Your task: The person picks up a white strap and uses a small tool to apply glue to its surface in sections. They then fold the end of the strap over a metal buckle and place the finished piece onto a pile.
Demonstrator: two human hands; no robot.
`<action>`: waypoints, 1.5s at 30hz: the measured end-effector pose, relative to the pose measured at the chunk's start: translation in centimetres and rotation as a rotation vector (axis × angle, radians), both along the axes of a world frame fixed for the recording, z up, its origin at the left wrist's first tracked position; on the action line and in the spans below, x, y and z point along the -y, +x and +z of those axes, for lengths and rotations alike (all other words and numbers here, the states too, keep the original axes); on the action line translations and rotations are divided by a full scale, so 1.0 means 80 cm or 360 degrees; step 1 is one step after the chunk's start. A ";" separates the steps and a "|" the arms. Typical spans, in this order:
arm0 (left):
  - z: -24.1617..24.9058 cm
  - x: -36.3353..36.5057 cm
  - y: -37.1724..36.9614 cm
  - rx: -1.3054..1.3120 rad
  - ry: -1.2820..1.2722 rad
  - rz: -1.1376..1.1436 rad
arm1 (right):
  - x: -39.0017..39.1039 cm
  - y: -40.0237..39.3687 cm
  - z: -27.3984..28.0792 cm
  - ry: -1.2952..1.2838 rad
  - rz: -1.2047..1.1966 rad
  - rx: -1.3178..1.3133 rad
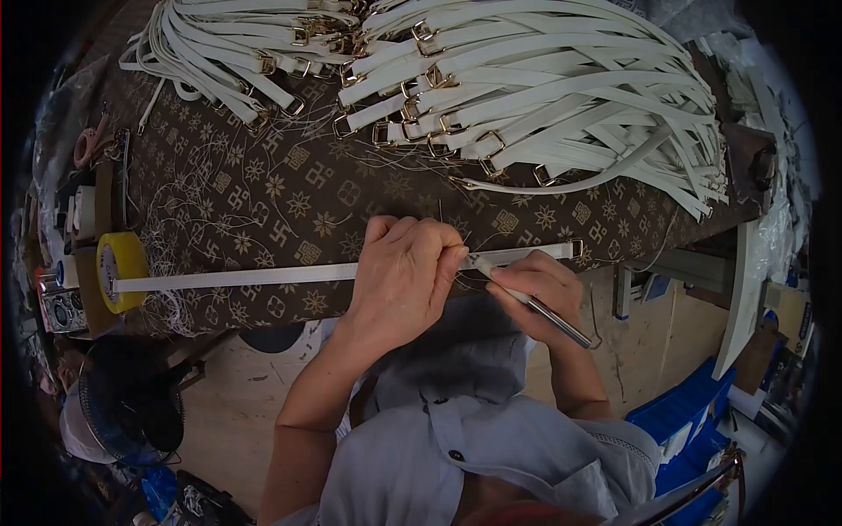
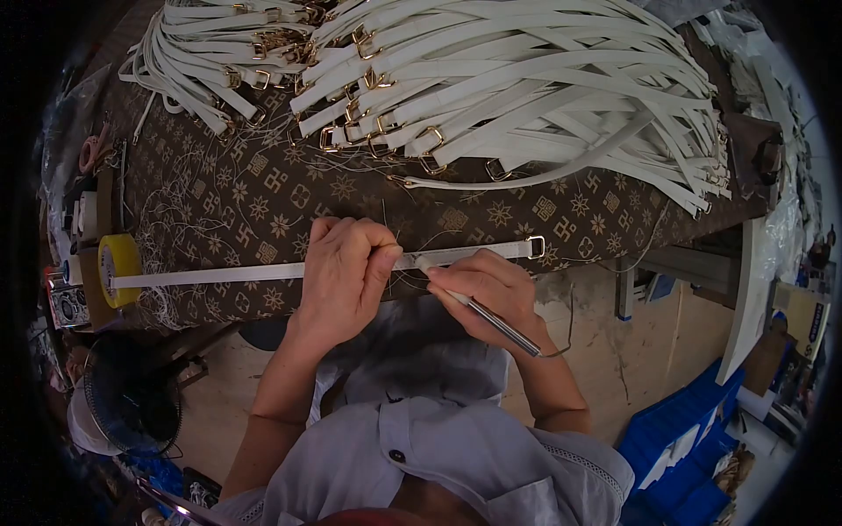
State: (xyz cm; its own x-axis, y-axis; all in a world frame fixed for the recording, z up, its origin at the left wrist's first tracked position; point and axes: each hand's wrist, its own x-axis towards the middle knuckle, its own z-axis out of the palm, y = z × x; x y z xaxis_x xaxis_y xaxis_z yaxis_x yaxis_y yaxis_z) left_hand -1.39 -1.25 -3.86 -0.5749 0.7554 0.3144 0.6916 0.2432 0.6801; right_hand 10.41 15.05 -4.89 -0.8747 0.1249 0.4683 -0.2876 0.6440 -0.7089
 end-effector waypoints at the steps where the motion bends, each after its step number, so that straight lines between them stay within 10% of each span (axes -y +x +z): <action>1: 0.000 0.000 0.000 -0.0001 0.0000 0.0000 | 0.000 0.000 0.000 0.0003 -0.0006 0.0004; 4: 0.002 0.005 -0.002 0.0093 0.0109 0.0039 | 0.000 0.002 -0.001 -0.0054 -0.0044 0.0003; 6: 0.007 0.017 -0.006 0.1327 0.0896 0.0437 | 0.000 0.006 -0.003 -0.0122 -0.0074 -0.0004; 11: 0.028 0.036 -0.014 -0.0076 0.0105 0.0259 | 0.001 0.011 -0.007 -0.0600 -0.0211 -0.0057; 32: 0.023 -0.002 -0.015 -0.0067 -0.0359 -0.0466 | 0.002 0.018 -0.013 -0.1439 -0.0256 -0.0128; 36: 0.013 0.014 -0.022 0.0885 -0.0147 -0.0011 | -0.001 0.013 -0.010 -0.1316 -0.0272 -0.0139; 45: 0.004 0.014 -0.032 0.1242 0.0274 0.0018 | 0.006 -0.010 0.012 -0.0274 0.0009 0.0066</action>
State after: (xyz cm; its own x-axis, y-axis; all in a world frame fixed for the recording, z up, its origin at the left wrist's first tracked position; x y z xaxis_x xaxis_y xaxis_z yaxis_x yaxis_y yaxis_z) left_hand -3.98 -2.38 -3.57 -0.6846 0.7255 -0.0702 -0.0012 0.0952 0.9955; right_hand 9.58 14.56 -3.93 -0.8936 0.1953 0.4042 -0.2593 0.5104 -0.8199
